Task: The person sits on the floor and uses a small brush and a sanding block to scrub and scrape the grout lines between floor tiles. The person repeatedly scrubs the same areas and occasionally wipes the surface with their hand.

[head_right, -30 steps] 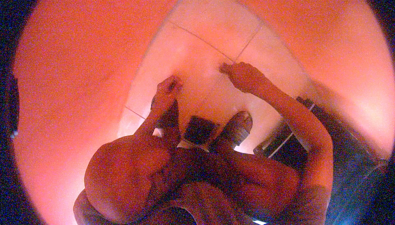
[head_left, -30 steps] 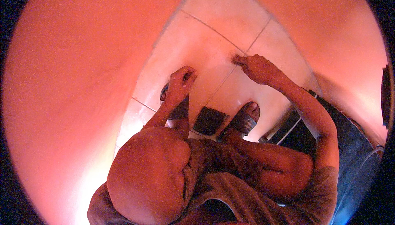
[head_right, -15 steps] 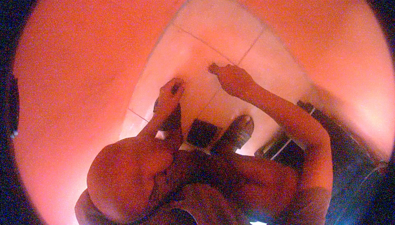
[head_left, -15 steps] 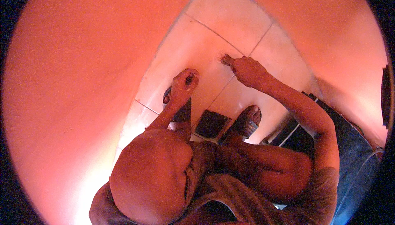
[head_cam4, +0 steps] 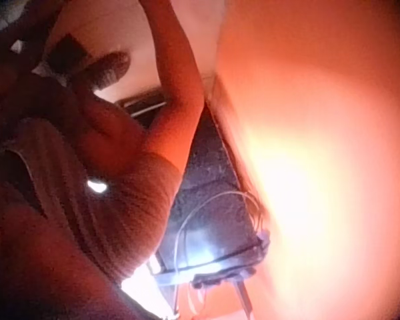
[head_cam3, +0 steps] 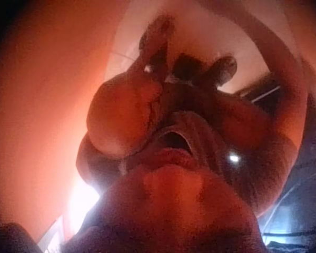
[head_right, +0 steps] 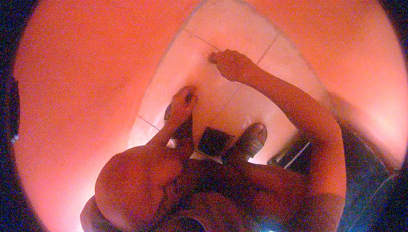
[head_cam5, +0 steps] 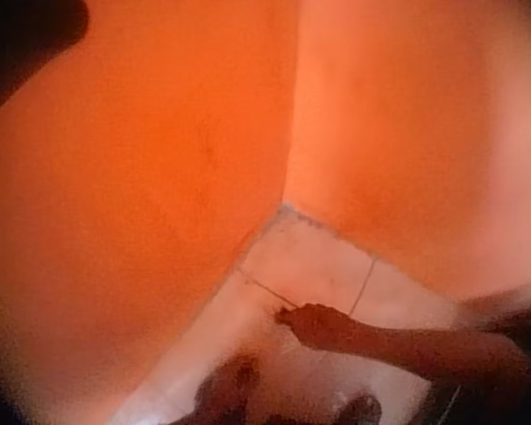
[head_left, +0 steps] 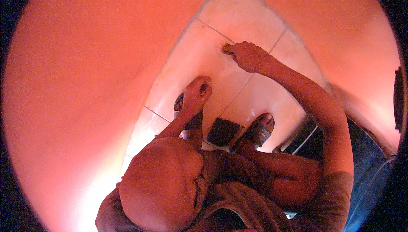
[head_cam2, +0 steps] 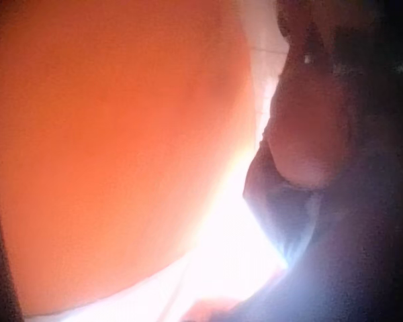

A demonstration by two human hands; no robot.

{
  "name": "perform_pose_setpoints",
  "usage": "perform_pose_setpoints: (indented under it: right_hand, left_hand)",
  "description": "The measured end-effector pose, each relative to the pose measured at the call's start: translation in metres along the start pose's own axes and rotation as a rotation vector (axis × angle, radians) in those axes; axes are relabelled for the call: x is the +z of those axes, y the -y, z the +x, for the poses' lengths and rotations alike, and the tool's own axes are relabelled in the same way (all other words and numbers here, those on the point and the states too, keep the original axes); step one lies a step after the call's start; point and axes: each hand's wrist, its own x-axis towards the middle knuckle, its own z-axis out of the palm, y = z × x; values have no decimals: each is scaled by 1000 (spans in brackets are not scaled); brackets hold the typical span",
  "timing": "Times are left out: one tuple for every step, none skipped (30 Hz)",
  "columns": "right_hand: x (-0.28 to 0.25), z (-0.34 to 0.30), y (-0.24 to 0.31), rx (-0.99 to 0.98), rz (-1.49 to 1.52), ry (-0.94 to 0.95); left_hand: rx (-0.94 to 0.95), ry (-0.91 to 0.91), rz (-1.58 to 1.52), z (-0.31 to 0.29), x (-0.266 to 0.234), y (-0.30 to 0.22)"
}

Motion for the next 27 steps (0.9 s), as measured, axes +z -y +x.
perform_pose_setpoints:
  right_hand:
    - [1, 2, -3, -40, -37, 37]
    - [1, 5, -7, -7, -30, 20]
    - [-6, 9, -4, 29, -16, 6]
    - [-8, 12, 0, 66, -1, -8]
    - [-7, 15, 4, 58, 8, -24]
    - [-7, 19, 7, 46, 9, -45]
    - [-9, 22, 9, 33, 11, -66]
    - [-14, 26, 7, -4, -37, -20]
    - [-19, 30, 1, -38, -79, 31]
    - [-21, 34, -3, -73, -121, 81]
    - [-17, 41, 0, -13, -58, 7]
    - [-16, 48, 6, 53, -3, -67]
    - [-16, 52, 8, 119, 53, -142]
    - [-20, 52, 5, 95, 26, -95]
    - [-26, 52, 7, 61, 5, -48]
    - [-31, 52, 8, 26, -17, 0]
    - [-34, 55, 13, 57, -22, -24]
    - [-37, 57, 19, 99, -27, -47]
    - [-38, 57, 21, 141, -32, -69]
    - [-33, 57, 21, 113, -5, -86]
    - [-32, 58, 23, 77, 18, -107]
    - [-32, 60, 25, 40, 41, -127]
    - [-35, 59, 22, 72, -1, -63]
    - [-46, 52, 28, 100, -35, 4]
    - [-52, 49, 31, 128, -70, 72]
    - [-43, 54, 31, 92, -55, 6]
    - [-37, 55, 32, 70, -47, -59]
  left_hand:
    - [-11, 11, -22, -2, 3, 0]
    - [-23, 22, -45, -3, 5, -1]
    - [-25, 23, -30, -2, 3, -2]
    - [-27, 24, -15, -1, 0, -5]
    - [-28, 26, -1, 0, -3, -6]
    - [-27, 12, -5, -1, -2, -5]
    - [-26, -2, -9, -3, -1, -2]
    - [-26, -17, -13, -4, 0, 0]
    - [-14, -20, -5, -3, 0, -1]
    - [-1, -23, 3, -1, 0, -3]
    - [11, -26, 10, -1, 0, -3]
    - [1, -18, 19, 0, -1, -3]
    - [-9, -9, 27, 0, -1, -3]
    - [-18, 0, 35, 1, -1, -2]
    - [-16, -6, 30, 0, -2, -1]
    - [-15, -11, 24, -1, -1, -1]
    - [-13, -16, 19, -2, -1, 0]
    - [-26, -15, 16, -1, -2, -1]
    - [-39, -14, 13, 0, -3, -4]
    - [-52, -14, 10, 1, -4, -6]
    - [-41, -20, 24, 2, -5, -7]
    - [-30, -27, 38, 3, -6, -9]
    - [-19, -34, 52, 4, -7, -11]
    - [4, -47, 46, 4, -6, -9]
    - [28, -59, 41, 4, -5, -5]
    - [51, -71, 35, 3, -6, -2]
    - [10, -48, 32, 4, -6, -7]
